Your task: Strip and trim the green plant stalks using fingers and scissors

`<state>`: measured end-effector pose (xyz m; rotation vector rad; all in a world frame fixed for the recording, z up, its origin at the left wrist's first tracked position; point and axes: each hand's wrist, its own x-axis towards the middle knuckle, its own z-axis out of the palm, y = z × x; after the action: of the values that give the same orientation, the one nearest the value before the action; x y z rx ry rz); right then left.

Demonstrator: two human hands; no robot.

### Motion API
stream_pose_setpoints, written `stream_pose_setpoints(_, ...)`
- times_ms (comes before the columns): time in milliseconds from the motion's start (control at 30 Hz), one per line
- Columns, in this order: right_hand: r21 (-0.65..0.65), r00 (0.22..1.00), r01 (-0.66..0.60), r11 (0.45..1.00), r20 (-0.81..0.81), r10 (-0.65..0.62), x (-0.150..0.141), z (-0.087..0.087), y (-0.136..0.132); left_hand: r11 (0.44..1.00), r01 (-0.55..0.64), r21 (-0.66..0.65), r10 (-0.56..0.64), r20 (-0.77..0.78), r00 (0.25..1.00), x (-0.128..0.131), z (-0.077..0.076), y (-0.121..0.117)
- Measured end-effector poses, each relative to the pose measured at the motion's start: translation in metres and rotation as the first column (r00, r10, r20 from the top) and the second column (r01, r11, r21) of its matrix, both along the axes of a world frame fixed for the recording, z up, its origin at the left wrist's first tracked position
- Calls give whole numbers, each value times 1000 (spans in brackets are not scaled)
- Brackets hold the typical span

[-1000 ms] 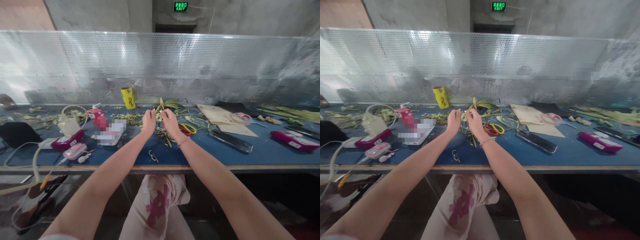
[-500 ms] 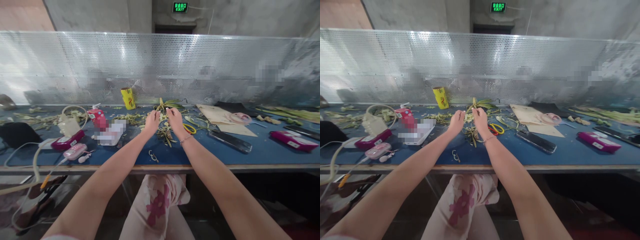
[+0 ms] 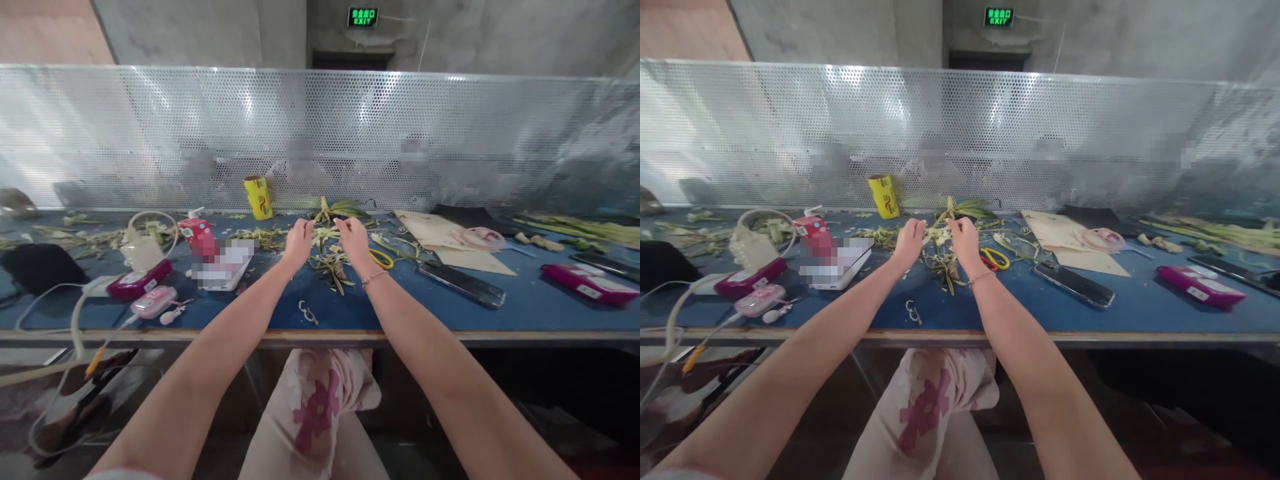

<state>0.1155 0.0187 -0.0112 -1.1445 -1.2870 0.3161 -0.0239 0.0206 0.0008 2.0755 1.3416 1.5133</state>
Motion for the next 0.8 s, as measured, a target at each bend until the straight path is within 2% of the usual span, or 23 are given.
stream_pose_setpoints(133,-72,996,23,997,-80,-28,10,-5,12,998,69,0,-68,-62,996,6,1,-10)
stream_pose_setpoints(267,-112,965,-148,983,-236,119,5,-6,11,999,49,-8,-49,-4,999,6,-1,-7)
stream_pose_setpoints(333,-183,911,-294,938,-349,217,0,-6,10,1000,15,-5,-15,20,1000,3,-1,-3)
stream_pose_setpoints(433,-313,827,-489,814,-462,319,-4,-6,7,1000,-17,0,17,28,999,0,-1,0)
stream_pose_setpoints(533,-352,762,-610,710,-506,403,-3,-3,3,999,-31,19,30,30,999,0,-1,0)
stream_pose_setpoints(800,-358,682,-701,616,-588,434,-3,7,-13,997,-70,34,68,70,995,0,-3,0)
